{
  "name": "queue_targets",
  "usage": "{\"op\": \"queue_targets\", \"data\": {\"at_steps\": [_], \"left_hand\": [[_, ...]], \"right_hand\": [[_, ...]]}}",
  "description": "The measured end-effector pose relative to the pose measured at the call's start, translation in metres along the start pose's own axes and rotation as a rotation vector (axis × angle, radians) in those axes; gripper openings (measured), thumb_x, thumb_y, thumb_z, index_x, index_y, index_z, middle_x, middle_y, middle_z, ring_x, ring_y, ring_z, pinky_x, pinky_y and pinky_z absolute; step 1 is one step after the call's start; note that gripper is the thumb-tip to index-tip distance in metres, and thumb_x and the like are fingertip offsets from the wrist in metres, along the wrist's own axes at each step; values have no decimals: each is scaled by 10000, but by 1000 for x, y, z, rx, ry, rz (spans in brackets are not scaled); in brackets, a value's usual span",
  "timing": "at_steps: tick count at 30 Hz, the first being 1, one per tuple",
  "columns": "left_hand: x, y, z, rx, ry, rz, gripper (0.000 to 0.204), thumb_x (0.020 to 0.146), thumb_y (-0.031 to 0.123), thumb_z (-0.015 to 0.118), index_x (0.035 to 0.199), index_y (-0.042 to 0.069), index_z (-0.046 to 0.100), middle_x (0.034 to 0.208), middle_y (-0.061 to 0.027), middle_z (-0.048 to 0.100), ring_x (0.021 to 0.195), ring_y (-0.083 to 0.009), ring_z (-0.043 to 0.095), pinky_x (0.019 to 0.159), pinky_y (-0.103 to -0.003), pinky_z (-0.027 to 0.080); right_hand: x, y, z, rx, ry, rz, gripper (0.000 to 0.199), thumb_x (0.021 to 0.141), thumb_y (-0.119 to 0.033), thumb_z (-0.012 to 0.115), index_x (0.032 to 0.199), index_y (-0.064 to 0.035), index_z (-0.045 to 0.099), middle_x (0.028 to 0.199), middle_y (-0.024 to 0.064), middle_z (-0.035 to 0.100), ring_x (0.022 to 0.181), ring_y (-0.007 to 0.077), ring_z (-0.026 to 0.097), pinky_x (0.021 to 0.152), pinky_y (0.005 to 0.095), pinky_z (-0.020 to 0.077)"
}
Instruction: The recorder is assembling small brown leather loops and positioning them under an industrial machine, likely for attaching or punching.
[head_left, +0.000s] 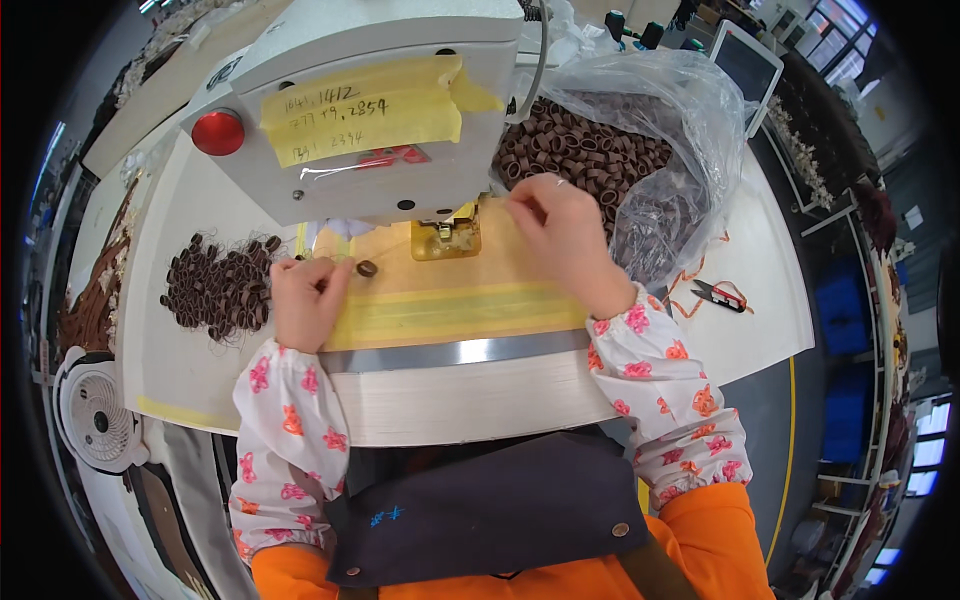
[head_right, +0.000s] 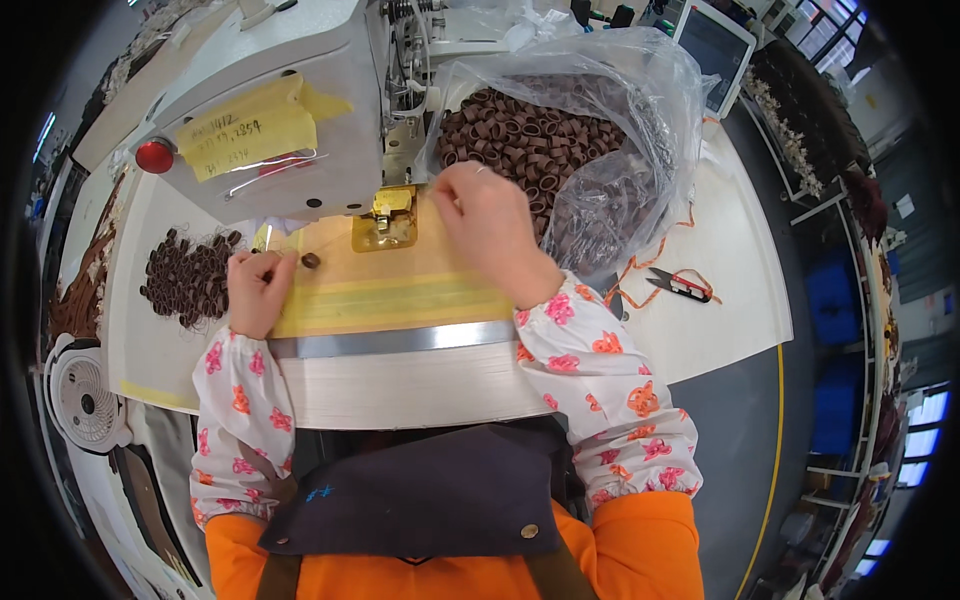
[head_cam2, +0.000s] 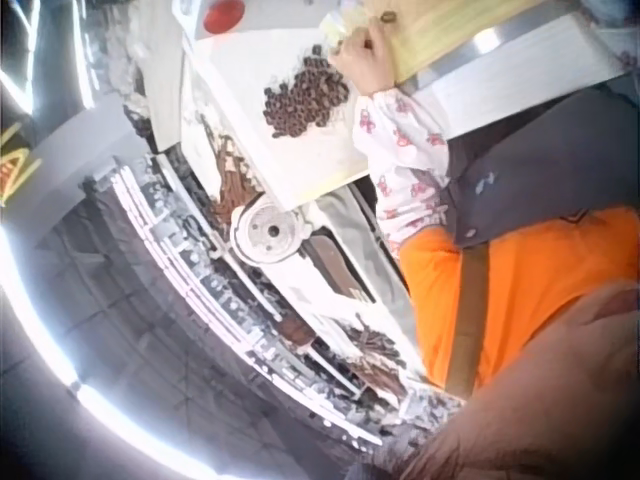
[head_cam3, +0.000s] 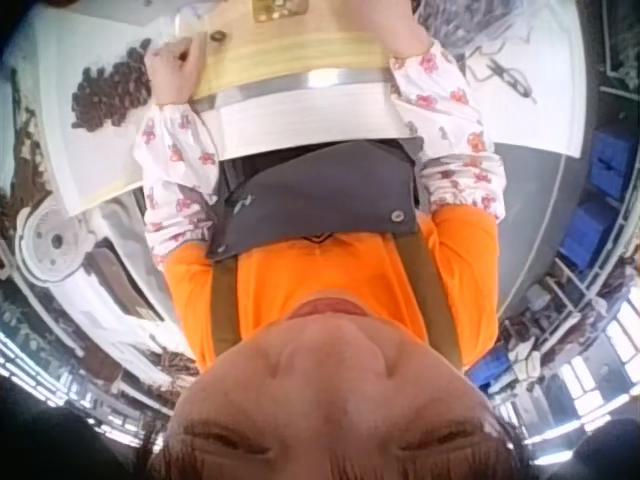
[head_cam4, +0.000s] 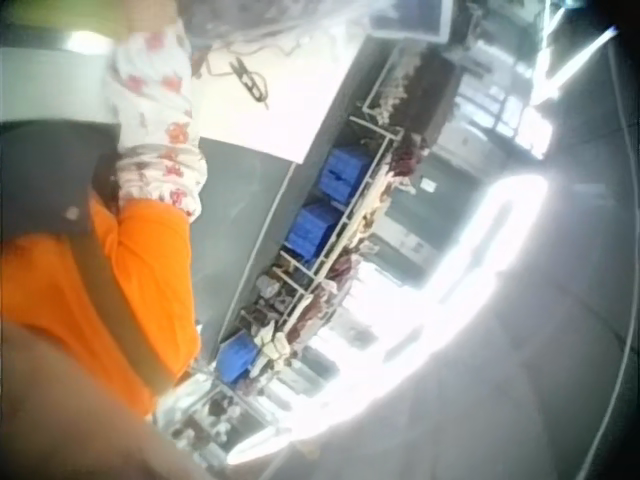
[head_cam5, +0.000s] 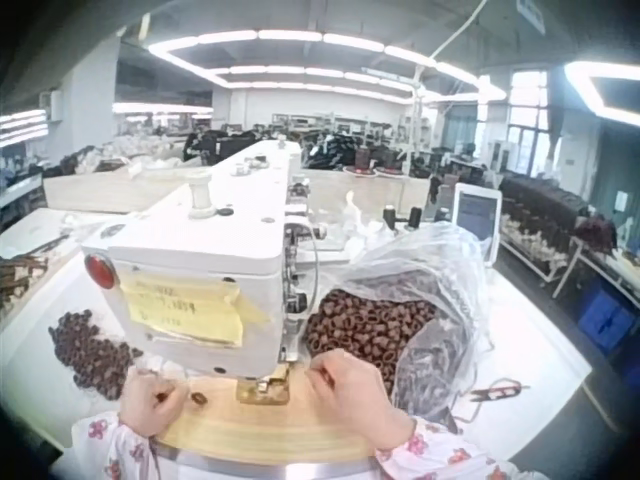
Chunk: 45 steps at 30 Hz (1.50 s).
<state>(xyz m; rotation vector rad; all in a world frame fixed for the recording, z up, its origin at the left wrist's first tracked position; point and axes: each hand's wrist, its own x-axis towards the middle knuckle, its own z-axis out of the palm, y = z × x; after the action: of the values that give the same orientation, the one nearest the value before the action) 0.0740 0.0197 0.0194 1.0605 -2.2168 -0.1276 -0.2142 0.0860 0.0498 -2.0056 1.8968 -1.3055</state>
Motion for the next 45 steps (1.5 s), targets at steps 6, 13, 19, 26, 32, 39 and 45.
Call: {"op": "queue_targets", "data": {"at_steps": [6, 13, 19, 26, 32, 39, 45], "left_hand": [[4, 0, -16, -219, 20, -291, 98, 780, 120, 640, 766, 25, 658, 639, -67, 600, 611, -233, 532, 634, -326, 396], [13, 56, 27, -110, -31, 135, 291, 777, 76, 591, 1049, -21, 561, 956, -168, 573, 908, -357, 521, 814, -412, 404], [30, 60, 56, -126, -118, -57, 318, 786, 152, 614, 1034, -22, 518, 977, -213, 566, 923, -389, 517, 789, -449, 412], [29, 50, 58, -142, -126, -137, 218, 775, 202, 655, 794, -9, 605, 657, -149, 589, 602, -340, 558, 570, -408, 442], [30, 50, 39, -430, -293, -184, 194, 770, 139, 623, 938, 45, 647, 675, -121, 605, 585, -272, 577, 547, -348, 456], [37, 56, 39, -432, -236, 43, 248, 738, 93, 666, 986, 77, 657, 639, -88, 572, 542, -198, 531, 543, -299, 431], [34, 49, 45, -295, -224, 76, 228, 749, 113, 671, 966, 48, 643, 723, -111, 610, 658, -254, 581, 614, -332, 459]], "right_hand": [[25, 34, -13, -332, -46, -54, 159, 734, -136, 658, 827, -26, 592, 786, 138, 619, 731, 323, 617, 629, 404, 493], [34, 44, 5, -477, -95, -69, 131, 694, -47, 589, 821, -23, 567, 802, 166, 604, 728, 356, 614, 633, 442, 497], [31, 26, -10, -328, -45, -102, 158, 699, -50, 597, 848, -3, 574, 811, 155, 605, 719, 332, 610, 637, 410, 490], [3, -16, 28, 79, -426, -24, 142, 701, -53, 609, 816, 31, 594, 784, 163, 611, 696, 317, 610, 615, 375, 483], [2, -16, 32, 200, -405, 93, 192, 712, -70, 636, 875, 20, 591, 738, 124, 619, 619, 230, 605, 573, 314, 478], [1, -7, 37, 266, -469, 184, 236, 709, -96, 665, 914, 3, 606, 710, 98, 619, 589, 173, 586, 559, 290, 469], [-1, -17, 36, 261, -453, 233, 216, 746, -101, 673, 912, 26, 618, 699, 79, 615, 574, 132, 553, 538, 262, 450]]}}
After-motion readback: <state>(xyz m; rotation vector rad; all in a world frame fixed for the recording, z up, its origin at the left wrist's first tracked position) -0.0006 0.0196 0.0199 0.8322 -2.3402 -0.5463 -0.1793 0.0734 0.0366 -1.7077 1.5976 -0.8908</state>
